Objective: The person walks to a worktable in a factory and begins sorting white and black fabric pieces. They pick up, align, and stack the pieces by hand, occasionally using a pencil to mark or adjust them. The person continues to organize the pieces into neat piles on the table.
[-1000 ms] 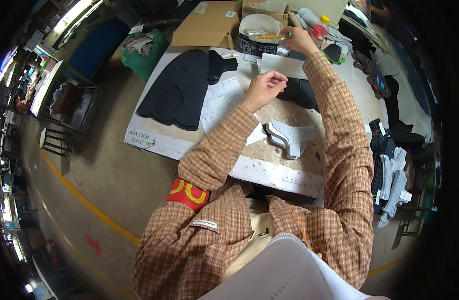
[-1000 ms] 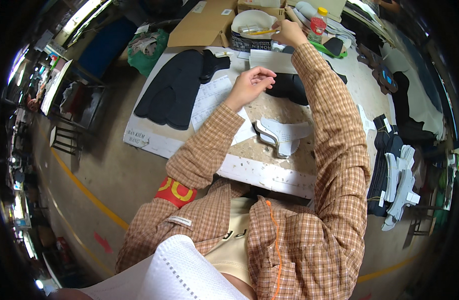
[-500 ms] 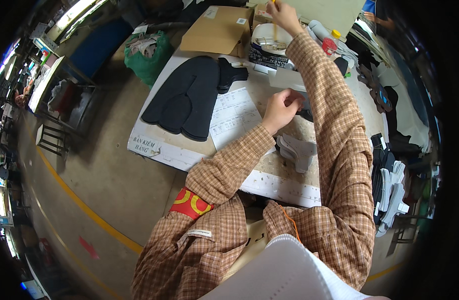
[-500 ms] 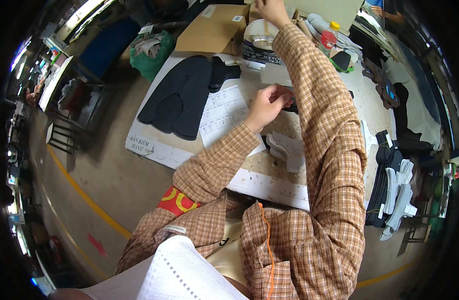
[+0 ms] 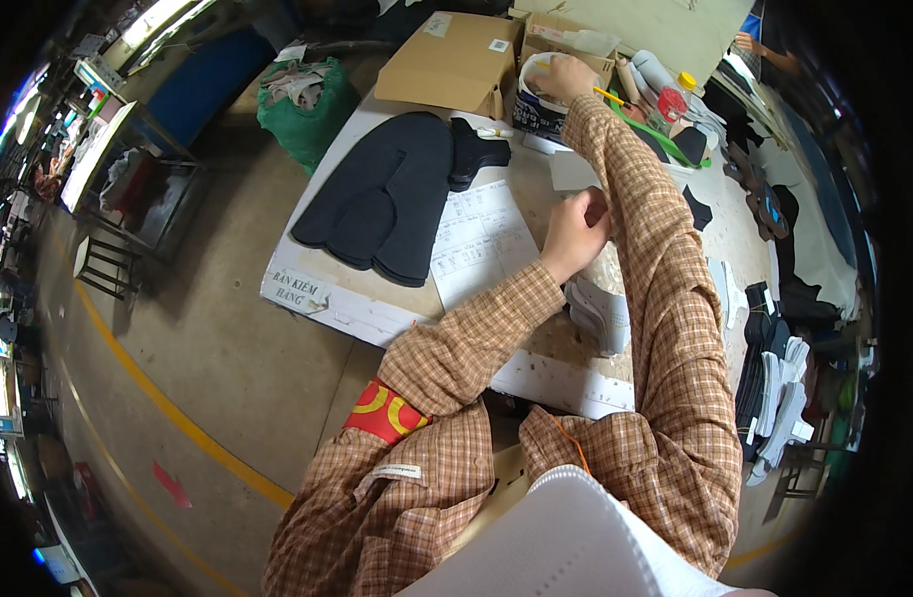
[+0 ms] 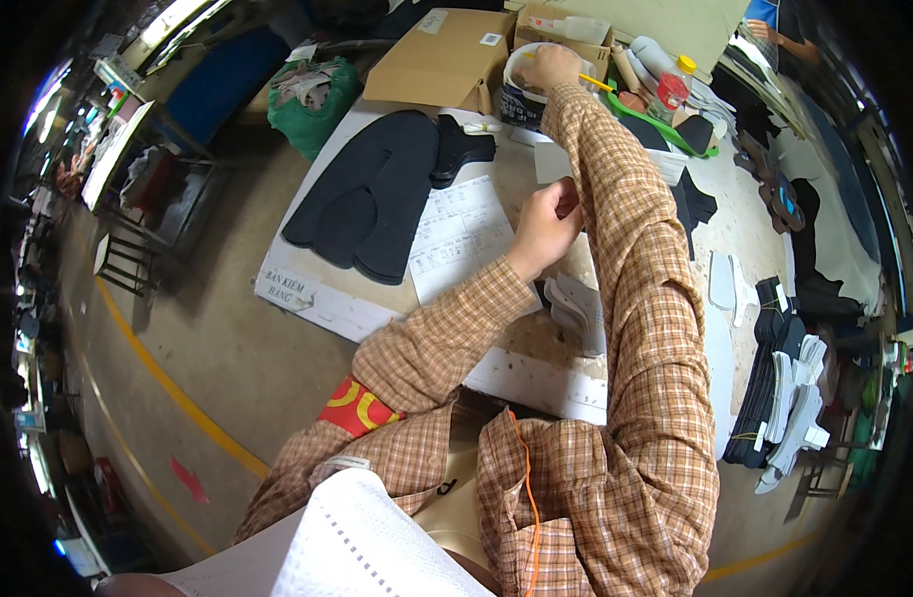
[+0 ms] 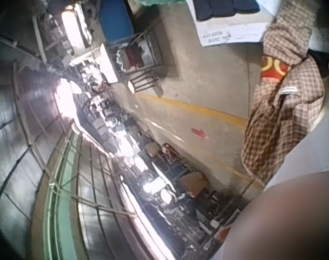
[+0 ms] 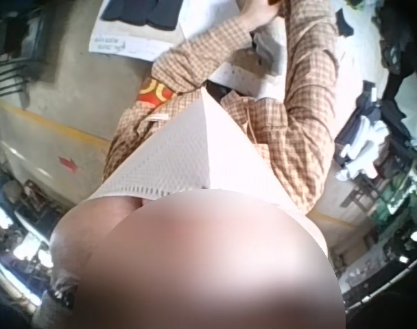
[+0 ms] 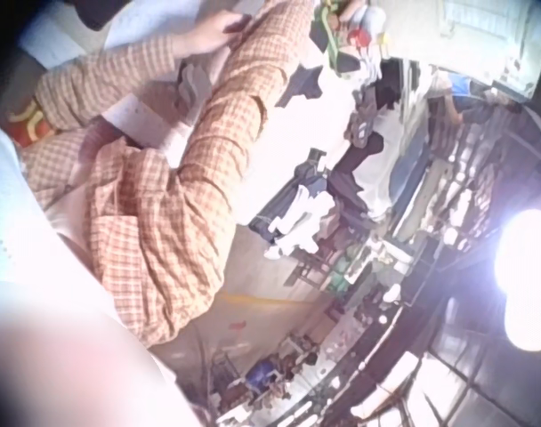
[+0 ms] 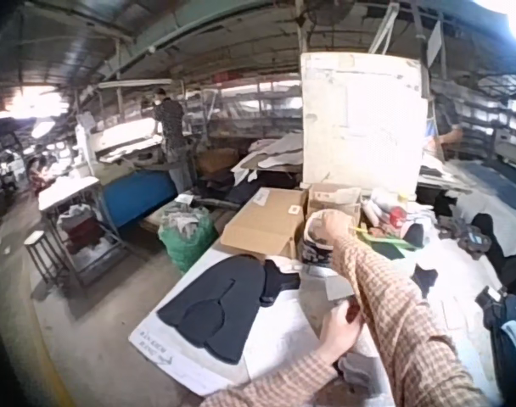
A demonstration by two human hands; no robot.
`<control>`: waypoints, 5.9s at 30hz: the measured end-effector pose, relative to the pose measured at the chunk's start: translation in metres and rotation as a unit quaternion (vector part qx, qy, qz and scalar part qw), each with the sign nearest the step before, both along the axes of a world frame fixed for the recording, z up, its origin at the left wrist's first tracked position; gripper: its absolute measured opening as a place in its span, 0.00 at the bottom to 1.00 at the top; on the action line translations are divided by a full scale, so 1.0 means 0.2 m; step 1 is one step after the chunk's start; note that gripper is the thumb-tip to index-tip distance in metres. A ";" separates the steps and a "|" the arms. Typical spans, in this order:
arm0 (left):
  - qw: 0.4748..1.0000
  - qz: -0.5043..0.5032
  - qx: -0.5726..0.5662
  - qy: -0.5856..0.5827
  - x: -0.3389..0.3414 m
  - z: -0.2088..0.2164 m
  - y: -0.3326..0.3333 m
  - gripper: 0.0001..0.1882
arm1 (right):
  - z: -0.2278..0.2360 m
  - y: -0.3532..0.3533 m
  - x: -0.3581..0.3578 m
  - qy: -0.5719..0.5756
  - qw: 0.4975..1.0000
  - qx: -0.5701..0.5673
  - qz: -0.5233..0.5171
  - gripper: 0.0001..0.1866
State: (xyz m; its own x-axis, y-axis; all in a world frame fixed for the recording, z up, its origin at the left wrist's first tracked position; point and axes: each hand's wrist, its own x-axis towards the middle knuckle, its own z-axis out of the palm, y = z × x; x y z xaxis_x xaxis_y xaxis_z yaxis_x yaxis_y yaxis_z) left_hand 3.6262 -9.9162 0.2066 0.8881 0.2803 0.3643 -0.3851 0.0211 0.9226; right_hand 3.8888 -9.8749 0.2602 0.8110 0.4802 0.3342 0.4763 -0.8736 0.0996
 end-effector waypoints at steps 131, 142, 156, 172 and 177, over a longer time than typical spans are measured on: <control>0.968 -0.176 -0.154 0.094 -0.01 0.06 0.09 0.24 | 0.22 -0.62 -0.65 -0.080 0.964 0.215 0.131 0.20; 0.864 -0.271 0.405 0.128 -0.05 -0.03 0.08 0.21 | 0.34 -0.84 -0.86 0.237 0.865 0.416 0.150 0.38; 0.876 -0.349 0.266 0.199 -0.02 -0.01 0.14 0.11 | -0.02 -1.22 -1.18 0.341 0.715 0.535 0.294 0.24; 0.808 -0.423 0.332 0.241 0.03 -0.09 0.19 0.09 | -0.40 -1.05 -1.32 0.319 0.788 0.489 0.195 0.17; 0.820 -0.405 0.333 0.229 0.02 -0.10 0.18 0.08 | -0.42 -1.03 -1.35 0.257 0.817 0.480 0.191 0.19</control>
State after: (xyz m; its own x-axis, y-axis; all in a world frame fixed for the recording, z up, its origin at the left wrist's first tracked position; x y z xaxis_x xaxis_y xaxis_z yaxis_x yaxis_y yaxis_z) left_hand 3.6302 -9.8798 0.1866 0.7716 -0.5943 -0.2266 -0.1034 -0.4687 0.8773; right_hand 3.6192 -10.0807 0.1768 0.8154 0.4480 0.3667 0.4949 -0.2107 -0.8430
